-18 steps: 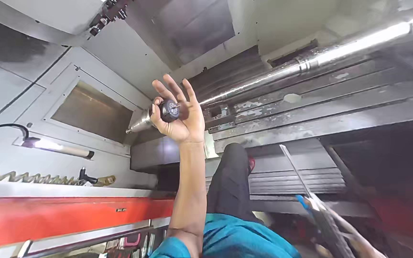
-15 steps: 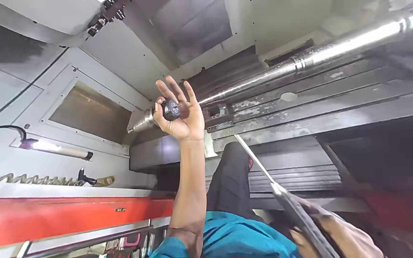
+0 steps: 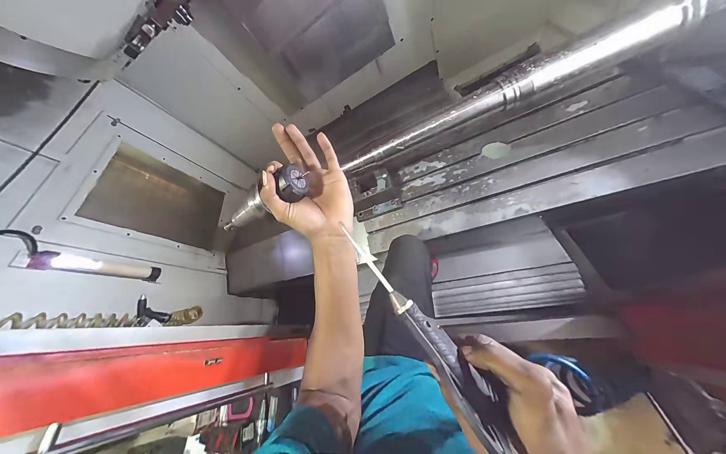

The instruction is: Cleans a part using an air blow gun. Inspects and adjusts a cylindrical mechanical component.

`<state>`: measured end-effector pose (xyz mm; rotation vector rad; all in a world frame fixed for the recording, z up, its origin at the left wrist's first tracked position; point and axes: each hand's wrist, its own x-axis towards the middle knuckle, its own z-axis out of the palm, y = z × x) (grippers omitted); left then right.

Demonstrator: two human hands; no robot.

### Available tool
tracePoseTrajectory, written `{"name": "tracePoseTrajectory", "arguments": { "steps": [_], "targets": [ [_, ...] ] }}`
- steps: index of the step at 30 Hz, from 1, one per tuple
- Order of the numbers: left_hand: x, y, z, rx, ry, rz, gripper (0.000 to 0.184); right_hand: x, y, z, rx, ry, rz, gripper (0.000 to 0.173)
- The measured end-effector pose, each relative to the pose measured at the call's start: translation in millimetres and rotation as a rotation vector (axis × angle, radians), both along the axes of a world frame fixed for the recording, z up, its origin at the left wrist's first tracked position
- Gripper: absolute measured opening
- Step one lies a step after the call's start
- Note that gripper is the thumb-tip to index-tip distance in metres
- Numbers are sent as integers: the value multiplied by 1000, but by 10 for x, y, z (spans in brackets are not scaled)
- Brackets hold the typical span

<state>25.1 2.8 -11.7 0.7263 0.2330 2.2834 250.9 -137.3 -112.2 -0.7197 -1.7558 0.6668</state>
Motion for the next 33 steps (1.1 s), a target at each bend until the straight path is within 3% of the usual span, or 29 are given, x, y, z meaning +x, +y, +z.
{"name": "tracePoseTrajectory", "arguments": {
  "steps": [14, 33],
  "targets": [
    [238, -105, 172, 102, 74, -158, 34, 93, 75, -16, -17, 129, 91, 22],
    [453, -195, 282, 245, -16, -330, 41, 99, 54, 7, -42, 168, 189, 19]
  ]
}}
